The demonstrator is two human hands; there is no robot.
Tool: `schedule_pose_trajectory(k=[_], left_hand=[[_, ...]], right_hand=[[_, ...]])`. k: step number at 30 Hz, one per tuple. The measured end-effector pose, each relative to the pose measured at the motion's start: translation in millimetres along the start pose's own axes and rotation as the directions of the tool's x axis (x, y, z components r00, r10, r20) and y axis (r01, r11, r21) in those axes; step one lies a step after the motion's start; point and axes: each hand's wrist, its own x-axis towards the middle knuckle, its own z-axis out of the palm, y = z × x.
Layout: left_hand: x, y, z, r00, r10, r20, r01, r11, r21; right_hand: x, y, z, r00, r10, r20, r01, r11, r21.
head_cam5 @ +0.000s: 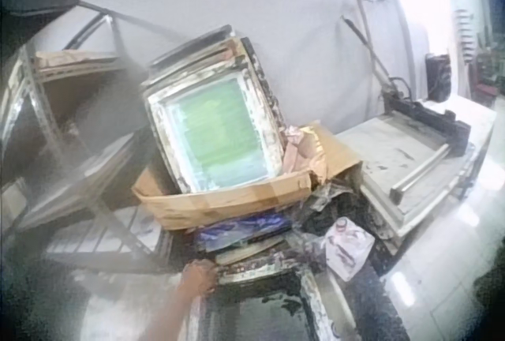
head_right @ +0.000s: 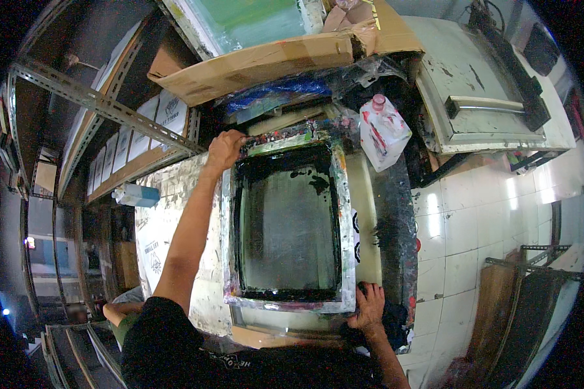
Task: The person prepares a screen printing frame by applying ink and using a squeegee to spread it across the mesh. They then move to the floor to clean the frame with a cloth and a brush, wiping the edges and surface before standing up and returning to the workbench.
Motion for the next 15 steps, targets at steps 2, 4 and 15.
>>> schedule_pose_trajectory(k=[2, 4, 15], left_hand=[[-7, -22, -7, 0.975, 0.212, 0.062, -0.206, 0.975, -0.087], [-7, -28, -11, 0.956, 0.294, 0.002, -0.292, 0.951, -0.107], [2, -42, 18, 0.928, 0.367, -0.057, -0.369, 0.929, -0.024]], right_hand=[[-1, 2, 0, 1.0, -0.004, 0.009, 0.004, 1.0, -0.012], [-2, 5, 2, 1.0, -0.014, -0.011, 0.013, 0.999, -0.034], [3, 0, -7, 0.999, 0.004, 0.038, -0.003, 0.999, -0.039]])
